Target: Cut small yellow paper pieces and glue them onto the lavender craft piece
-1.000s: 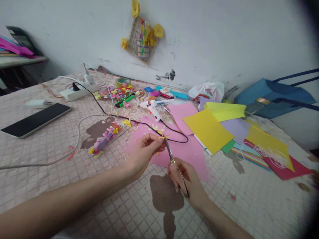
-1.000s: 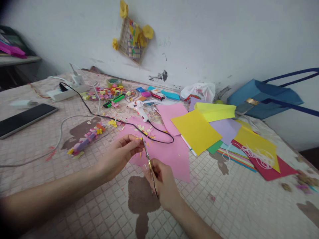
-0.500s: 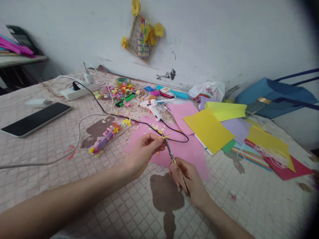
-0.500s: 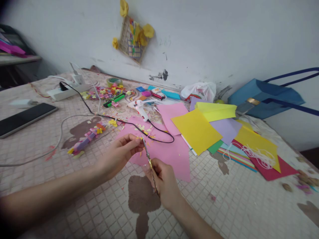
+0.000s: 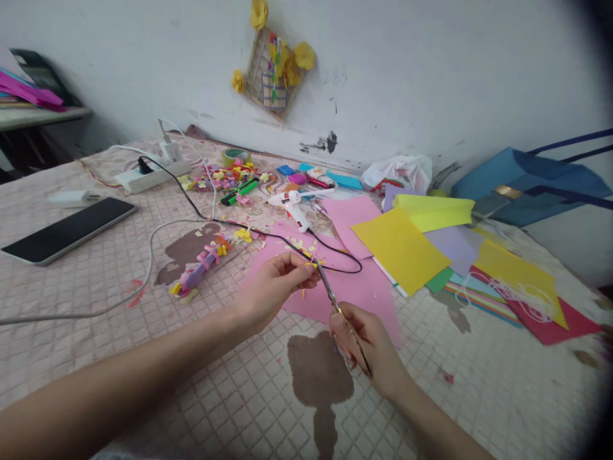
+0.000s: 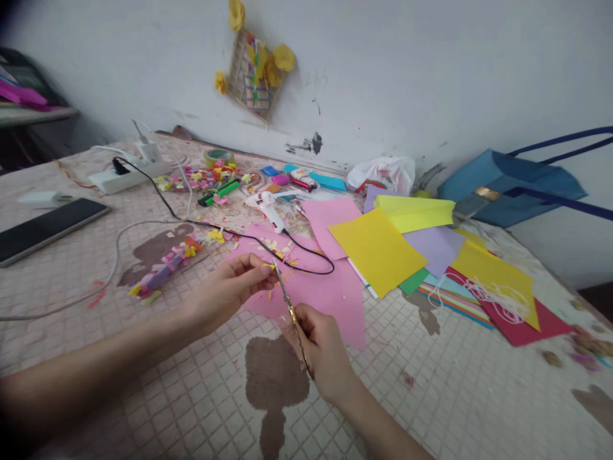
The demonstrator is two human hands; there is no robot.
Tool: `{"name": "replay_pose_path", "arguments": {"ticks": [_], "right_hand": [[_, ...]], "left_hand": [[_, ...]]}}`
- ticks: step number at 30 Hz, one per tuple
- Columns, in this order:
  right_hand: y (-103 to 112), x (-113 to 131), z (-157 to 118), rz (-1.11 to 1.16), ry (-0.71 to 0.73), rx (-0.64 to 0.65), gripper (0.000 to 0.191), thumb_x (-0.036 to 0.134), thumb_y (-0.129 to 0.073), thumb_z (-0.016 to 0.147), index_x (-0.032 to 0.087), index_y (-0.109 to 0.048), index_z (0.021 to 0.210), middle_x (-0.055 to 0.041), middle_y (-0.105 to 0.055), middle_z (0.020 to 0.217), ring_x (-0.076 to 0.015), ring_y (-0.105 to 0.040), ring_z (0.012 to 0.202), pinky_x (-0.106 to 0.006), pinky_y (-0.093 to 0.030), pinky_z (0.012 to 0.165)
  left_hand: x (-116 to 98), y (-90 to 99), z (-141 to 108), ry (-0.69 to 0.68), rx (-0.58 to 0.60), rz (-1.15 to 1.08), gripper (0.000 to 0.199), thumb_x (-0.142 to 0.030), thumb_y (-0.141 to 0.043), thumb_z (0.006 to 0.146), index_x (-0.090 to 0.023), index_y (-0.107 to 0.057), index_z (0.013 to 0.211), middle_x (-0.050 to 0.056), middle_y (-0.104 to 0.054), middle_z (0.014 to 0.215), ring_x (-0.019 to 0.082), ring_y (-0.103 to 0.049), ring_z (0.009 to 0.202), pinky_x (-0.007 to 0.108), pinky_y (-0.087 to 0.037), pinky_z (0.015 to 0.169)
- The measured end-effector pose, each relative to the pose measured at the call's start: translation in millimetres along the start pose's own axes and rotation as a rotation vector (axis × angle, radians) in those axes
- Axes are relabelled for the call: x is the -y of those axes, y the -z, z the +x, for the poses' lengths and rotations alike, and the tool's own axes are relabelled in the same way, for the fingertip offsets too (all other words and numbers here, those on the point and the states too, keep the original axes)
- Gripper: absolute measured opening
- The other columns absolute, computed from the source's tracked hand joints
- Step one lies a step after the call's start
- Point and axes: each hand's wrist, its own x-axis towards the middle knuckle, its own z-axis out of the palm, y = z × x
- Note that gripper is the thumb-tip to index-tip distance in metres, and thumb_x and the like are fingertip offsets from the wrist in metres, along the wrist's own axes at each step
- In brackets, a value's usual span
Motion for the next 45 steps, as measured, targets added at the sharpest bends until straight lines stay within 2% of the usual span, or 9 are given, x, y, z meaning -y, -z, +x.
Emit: {"name": "replay_pose_path", "arguments": {"ticks": [8,25,45], "right_hand": [[2.2,0.2,1.0,-0.009,-0.019,0.012,0.046,0.062,-0.046,0.08,0.021,-0.037,0.06,0.0073,-0.037,0.044,-0.0081,-0.034,0.039,-0.022,-0.024,0.039],[3.5,0.5,-1.6,0.042,0.0,0.053,0.041,0.057,-0.048,0.081,0.02,-0.041,0.064,0.0073,-0.036,0.046,-0.0082,-0.032,0.041,-0.022,-0.025,0.04],[4.1,2.4,-0.3,-0.022,-0.011,-0.003,0.043,0.057,-0.049,0.08,0.021,-0.039,0.059,0.0072,-0.037,0.042,-0.0079,-0.034,0.037,-0.021,-0.024,0.037]], "left_hand": [[0.0,2.2,1.1,-0.013,0.008,0.046,0.014,-0.023,-0.064,0.076,-0.014,-0.054,0.073,0.003,-0.064,0.072,0.011,-0.059,0.069,0.027,-0.045,0.07],[-2.5,2.0,0.7,-0.002,0.035,0.042,0.014,-0.023,-0.064,0.076,-0.013,-0.055,0.071,0.004,-0.065,0.074,0.012,-0.059,0.07,0.027,-0.045,0.07],[-1.7,2.7,1.0,0.003,0.03,0.058,0.014,-0.023,-0.064,0.077,-0.014,-0.055,0.072,0.004,-0.064,0.074,0.012,-0.06,0.071,0.028,-0.045,0.073]]}}
